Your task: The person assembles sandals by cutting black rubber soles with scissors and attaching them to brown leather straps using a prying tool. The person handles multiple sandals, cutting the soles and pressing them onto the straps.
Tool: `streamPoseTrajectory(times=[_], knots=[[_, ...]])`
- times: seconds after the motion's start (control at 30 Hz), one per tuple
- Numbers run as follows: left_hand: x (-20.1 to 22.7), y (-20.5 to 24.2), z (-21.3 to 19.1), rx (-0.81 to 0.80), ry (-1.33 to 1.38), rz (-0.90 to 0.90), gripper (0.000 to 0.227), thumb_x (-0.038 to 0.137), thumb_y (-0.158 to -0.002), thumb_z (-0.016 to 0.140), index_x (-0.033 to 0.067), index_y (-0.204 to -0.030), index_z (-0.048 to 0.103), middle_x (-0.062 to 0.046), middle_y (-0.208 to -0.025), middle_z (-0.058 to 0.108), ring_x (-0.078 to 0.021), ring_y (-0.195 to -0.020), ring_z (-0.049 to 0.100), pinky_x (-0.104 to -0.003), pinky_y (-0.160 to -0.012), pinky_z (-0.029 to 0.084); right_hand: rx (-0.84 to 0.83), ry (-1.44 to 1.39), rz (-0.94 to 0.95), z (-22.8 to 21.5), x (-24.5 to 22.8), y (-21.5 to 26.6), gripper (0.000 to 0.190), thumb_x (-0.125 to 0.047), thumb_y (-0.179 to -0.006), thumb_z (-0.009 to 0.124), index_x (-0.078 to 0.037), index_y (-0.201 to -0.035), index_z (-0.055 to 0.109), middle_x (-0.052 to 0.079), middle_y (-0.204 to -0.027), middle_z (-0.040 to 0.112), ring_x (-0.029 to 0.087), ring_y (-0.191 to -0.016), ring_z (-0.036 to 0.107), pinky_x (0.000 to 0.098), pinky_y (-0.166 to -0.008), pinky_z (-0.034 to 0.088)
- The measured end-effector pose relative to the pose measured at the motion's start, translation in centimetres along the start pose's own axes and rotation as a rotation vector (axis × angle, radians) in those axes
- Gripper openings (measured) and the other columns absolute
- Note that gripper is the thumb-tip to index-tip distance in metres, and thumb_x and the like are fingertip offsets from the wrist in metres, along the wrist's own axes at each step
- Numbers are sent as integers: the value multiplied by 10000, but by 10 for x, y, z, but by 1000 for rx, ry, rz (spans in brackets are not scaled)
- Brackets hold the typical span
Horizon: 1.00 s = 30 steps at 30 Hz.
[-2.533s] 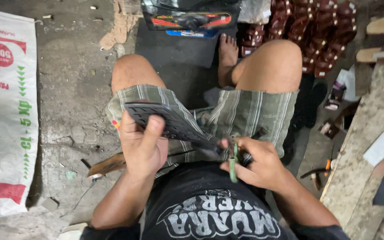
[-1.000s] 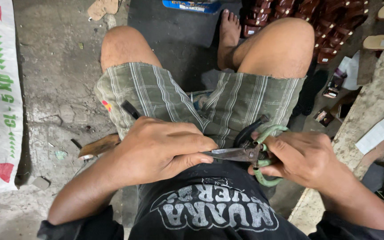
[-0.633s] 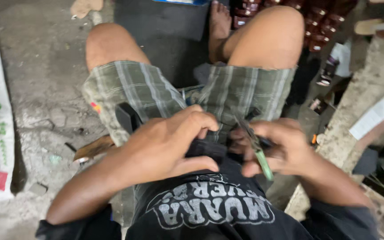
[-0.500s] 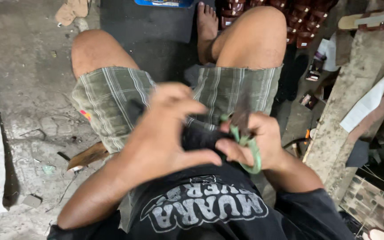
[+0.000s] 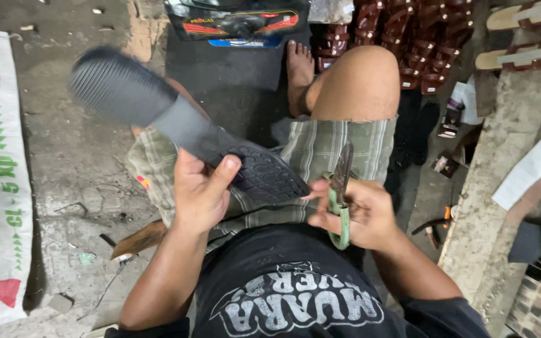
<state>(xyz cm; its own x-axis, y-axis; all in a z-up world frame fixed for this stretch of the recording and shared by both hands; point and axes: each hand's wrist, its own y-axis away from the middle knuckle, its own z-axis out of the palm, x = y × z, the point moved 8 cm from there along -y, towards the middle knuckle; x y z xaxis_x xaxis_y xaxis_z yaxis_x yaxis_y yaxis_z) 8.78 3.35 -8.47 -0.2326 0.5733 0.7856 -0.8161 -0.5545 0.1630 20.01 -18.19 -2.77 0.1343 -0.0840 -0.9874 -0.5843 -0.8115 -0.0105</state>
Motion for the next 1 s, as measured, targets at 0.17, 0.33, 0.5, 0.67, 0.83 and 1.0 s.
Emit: streamPoseTrajectory(times=[0.17, 0.33, 0.5, 0.67, 0.83, 1.0], knots=[[26, 15, -5, -25, -171, 74, 356, 40, -1018, 739, 18, -1312, 540, -74, -1138, 678, -160, -1037, 651, -327, -999, 541, -176, 33, -35, -9, -19, -1, 555, -325, -928, 801, 82, -1250, 607, 121, -971, 729, 172, -803, 746, 318, -741, 601], [29, 24, 10, -138, -162, -4, 227, 36, -1026, 724, -32, -1215, 620, -141, -1137, 738, -203, -996, 710, -354, -972, 589, -211, 437, -116, -9, -21, -4, 398, -301, -802, 804, 8, -1011, 667, 28, -712, 697, 195, -584, 717, 318, -554, 558], [32, 24, 19, -205, -130, 3, 192, 16, -1009, 723, 5, -1162, 607, -159, -1096, 728, -260, -1083, 737, -391, -961, 615, -247, 495, -180, -7, -35, -13, 498, -300, -704, 869, 33, -991, 636, 14, -648, 603, 216, -520, 634, 346, -514, 507], [36, 27, 28, -346, -146, 51, 211, 4, -1034, 701, 59, -1195, 577, -190, -1118, 729, -272, -1075, 750, -361, -908, 642, -305, 526, -203, -4, -54, -21, 524, -296, -659, 882, 24, -995, 638, 0, -620, 558, 205, -487, 597, 360, -479, 473], [31, 27, 36, -444, 45, 138, 219, 24, -1020, 694, -21, -1229, 650, -288, -1140, 699, -339, -1048, 744, -384, -871, 650, -348, 520, -241, 1, -59, -23, 575, -362, -685, 880, 30, -1032, 642, 2, -639, 554, 215, -519, 606, 367, -495, 477], [38, 26, 34, -706, -15, -9, 292, 121, -1091, 645, -61, -1308, 578, -327, -1273, 650, -381, -1162, 712, -404, -970, 628, -385, 534, -192, 0, -57, -20, 628, -471, -696, 880, 27, -1014, 665, -5, -602, 565, 205, -482, 602, 364, -462, 471]])
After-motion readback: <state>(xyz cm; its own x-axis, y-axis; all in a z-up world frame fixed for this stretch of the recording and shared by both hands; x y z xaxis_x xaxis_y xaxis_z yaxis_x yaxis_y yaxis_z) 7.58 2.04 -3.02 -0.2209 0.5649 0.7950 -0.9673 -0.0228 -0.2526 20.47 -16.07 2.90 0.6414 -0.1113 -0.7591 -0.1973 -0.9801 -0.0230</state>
